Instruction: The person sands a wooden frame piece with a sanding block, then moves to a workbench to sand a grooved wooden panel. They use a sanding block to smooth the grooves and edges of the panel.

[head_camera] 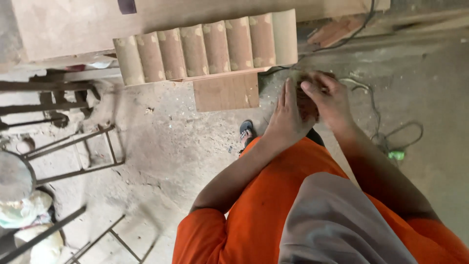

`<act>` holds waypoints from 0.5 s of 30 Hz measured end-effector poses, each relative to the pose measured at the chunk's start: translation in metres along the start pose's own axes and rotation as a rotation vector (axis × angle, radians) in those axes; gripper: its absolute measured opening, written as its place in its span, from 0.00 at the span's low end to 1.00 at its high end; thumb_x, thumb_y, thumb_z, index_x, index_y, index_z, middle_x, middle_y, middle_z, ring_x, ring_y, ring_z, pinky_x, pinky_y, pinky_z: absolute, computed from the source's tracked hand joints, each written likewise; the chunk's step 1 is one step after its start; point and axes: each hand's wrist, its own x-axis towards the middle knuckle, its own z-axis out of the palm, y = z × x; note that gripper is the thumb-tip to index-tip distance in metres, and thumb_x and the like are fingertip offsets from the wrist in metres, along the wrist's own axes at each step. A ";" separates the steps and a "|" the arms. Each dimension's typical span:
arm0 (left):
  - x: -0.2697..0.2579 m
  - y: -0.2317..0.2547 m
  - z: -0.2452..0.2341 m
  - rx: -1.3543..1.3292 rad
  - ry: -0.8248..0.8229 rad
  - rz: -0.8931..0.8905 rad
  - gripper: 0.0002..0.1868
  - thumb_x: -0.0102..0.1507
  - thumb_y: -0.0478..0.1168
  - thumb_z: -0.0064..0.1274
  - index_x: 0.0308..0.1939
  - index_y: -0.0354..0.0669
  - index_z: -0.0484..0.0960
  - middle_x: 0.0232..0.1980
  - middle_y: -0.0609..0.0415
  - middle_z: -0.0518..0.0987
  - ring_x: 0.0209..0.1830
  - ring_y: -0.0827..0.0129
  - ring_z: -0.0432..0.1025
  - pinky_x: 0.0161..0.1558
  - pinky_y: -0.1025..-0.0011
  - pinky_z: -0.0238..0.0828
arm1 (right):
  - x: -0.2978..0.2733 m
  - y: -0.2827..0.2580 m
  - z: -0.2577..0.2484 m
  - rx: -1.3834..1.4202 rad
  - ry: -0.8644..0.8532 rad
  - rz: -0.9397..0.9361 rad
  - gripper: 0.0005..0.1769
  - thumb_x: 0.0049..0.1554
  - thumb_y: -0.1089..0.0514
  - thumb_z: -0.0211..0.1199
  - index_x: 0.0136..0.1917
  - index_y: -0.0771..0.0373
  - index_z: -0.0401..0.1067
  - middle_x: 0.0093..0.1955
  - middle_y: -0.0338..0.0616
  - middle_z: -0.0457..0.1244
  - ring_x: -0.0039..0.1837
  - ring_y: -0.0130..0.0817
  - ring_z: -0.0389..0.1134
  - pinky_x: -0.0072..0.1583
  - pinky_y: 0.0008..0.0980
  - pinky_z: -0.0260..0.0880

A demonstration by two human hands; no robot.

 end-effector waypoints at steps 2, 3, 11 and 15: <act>0.011 0.016 0.013 0.045 0.092 0.023 0.58 0.57 0.43 0.58 0.80 0.32 0.35 0.80 0.25 0.45 0.80 0.31 0.47 0.74 0.42 0.54 | 0.017 -0.015 -0.014 -0.130 -0.030 -0.190 0.20 0.65 0.52 0.69 0.65 0.66 0.74 0.52 0.54 0.61 0.54 0.50 0.68 0.47 0.38 0.70; 0.017 0.024 0.019 0.094 0.158 0.053 0.57 0.57 0.39 0.59 0.80 0.30 0.36 0.80 0.24 0.44 0.81 0.31 0.45 0.74 0.40 0.53 | 0.025 -0.022 -0.021 -0.256 -0.037 -0.370 0.12 0.68 0.66 0.65 0.64 0.72 0.73 0.47 0.58 0.55 0.51 0.57 0.66 0.41 0.36 0.66; 0.092 -0.007 0.097 0.037 0.639 0.052 0.24 0.55 0.52 0.62 0.48 0.51 0.70 0.50 0.48 0.73 0.74 0.49 0.60 0.65 0.55 0.57 | 0.103 0.001 -0.088 0.137 -0.578 -0.087 0.17 0.62 0.64 0.62 0.65 0.63 0.76 0.59 0.48 0.63 0.53 0.32 0.67 0.45 0.36 0.76; 0.103 -0.025 0.100 0.245 0.966 -0.016 0.20 0.49 0.40 0.62 0.43 0.56 0.73 0.55 0.55 0.74 0.63 0.59 0.67 0.55 0.64 0.61 | 0.142 -0.001 -0.090 -0.137 -0.671 -0.063 0.19 0.58 0.49 0.61 0.61 0.48 0.80 0.56 0.42 0.68 0.48 0.32 0.65 0.46 0.35 0.66</act>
